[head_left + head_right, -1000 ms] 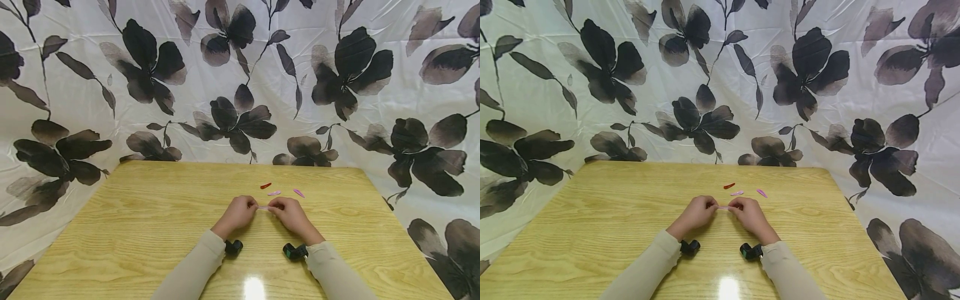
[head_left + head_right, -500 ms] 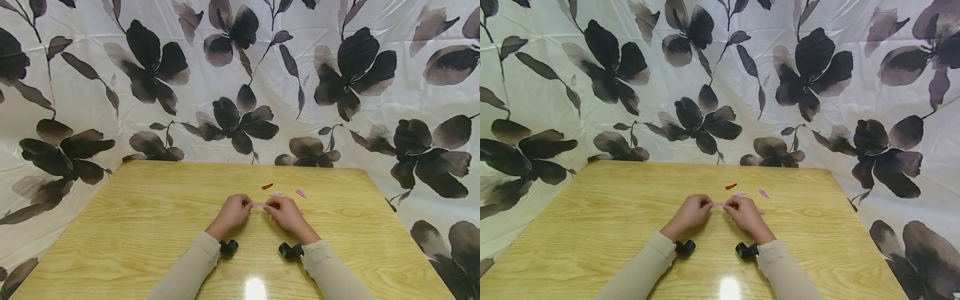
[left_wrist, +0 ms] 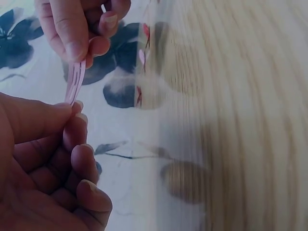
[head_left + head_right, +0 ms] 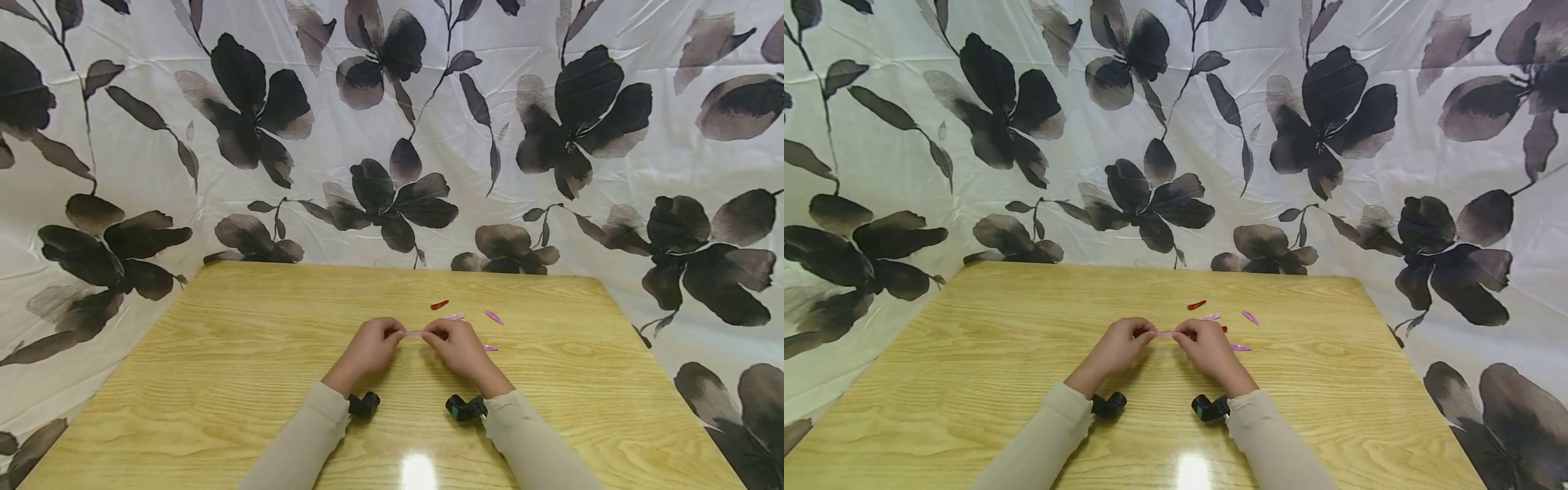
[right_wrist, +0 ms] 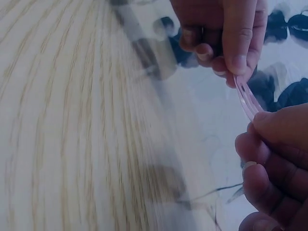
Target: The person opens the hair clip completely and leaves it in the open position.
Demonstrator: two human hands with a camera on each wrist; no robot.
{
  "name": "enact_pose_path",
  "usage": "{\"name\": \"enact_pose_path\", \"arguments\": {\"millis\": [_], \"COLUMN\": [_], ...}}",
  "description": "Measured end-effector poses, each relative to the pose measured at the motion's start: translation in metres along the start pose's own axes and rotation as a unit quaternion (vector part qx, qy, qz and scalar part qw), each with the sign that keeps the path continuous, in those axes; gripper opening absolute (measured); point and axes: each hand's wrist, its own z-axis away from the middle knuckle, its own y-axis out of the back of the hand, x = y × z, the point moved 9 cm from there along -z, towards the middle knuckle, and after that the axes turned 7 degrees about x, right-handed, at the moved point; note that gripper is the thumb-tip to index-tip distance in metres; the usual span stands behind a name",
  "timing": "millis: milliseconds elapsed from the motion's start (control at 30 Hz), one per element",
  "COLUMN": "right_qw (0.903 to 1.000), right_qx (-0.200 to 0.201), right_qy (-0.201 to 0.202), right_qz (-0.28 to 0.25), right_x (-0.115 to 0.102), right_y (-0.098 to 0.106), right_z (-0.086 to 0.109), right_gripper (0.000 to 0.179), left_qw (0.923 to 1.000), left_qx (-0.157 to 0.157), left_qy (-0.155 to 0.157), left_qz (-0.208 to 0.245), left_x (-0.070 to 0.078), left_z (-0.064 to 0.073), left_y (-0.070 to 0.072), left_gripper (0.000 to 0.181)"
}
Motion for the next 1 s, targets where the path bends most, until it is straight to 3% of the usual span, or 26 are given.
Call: {"name": "enact_pose_path", "arguments": {"millis": [500, 633, 1000], "right_qw": [0.9995, 0.9997, 0.9994], "right_qx": [-0.013, -0.010, -0.015], "right_qy": [-0.015, -0.007, 0.010], "right_qz": [-0.024, -0.023, -0.029], "right_x": [-0.001, 0.000, -0.003], "right_y": [-0.010, -0.010, -0.008], "right_z": [0.001, 0.002, 0.003], "right_gripper": [0.009, 0.009, 0.011], "left_qw": [0.9973, 0.9959, 0.9906], "left_qx": [-0.029, -0.037, -0.048], "left_qy": [0.005, -0.004, 0.011], "left_qz": [0.067, 0.082, 0.128], "left_x": [-0.016, -0.018, -0.021], "left_z": [0.002, 0.001, 0.001], "left_y": [0.002, -0.001, -0.005], "left_gripper": [0.020, 0.021, 0.021]}}
